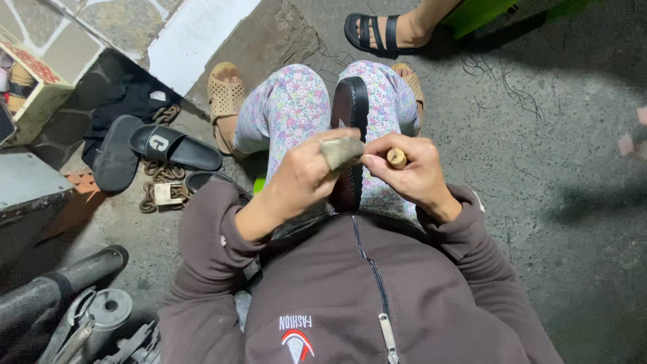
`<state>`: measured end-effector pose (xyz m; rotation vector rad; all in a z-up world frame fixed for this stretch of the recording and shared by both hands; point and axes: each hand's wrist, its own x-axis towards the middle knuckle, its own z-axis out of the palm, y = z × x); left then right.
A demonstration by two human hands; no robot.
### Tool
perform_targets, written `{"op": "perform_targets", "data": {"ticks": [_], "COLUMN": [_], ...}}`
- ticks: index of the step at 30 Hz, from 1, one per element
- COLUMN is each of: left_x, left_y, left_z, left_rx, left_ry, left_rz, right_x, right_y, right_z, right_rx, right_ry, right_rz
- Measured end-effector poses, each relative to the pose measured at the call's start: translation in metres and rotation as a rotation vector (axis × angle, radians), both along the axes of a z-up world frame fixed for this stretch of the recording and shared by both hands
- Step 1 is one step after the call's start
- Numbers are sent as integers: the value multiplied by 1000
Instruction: The person sits on the floor and sews a brown leather shoe using a needle and thread. They pull the thread through the sole and upper repeatedly, then place the shoe aside and pick up another shoe to continue sewing.
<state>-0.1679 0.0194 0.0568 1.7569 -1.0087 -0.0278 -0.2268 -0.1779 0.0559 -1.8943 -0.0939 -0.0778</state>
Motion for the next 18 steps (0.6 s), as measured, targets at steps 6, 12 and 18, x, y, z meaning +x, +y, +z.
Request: {"op": "perform_targets", "data": {"ticks": [6, 12, 18], "left_x": [-4, 23, 30], "left_y": [-5, 31, 40], "left_z": [-29, -51, -14], "left_rx": [98, 337, 379], "left_ry": [-112, -287, -245], "left_rz": [71, 138, 211], "right_x": [-6, -24, -33], "right_y": [5, 4, -5], "right_z": [0, -47, -63], "right_rx": [30, -595, -699], "right_ry": [-11, -45, 101], "right_rz": [-61, -36, 19]}}
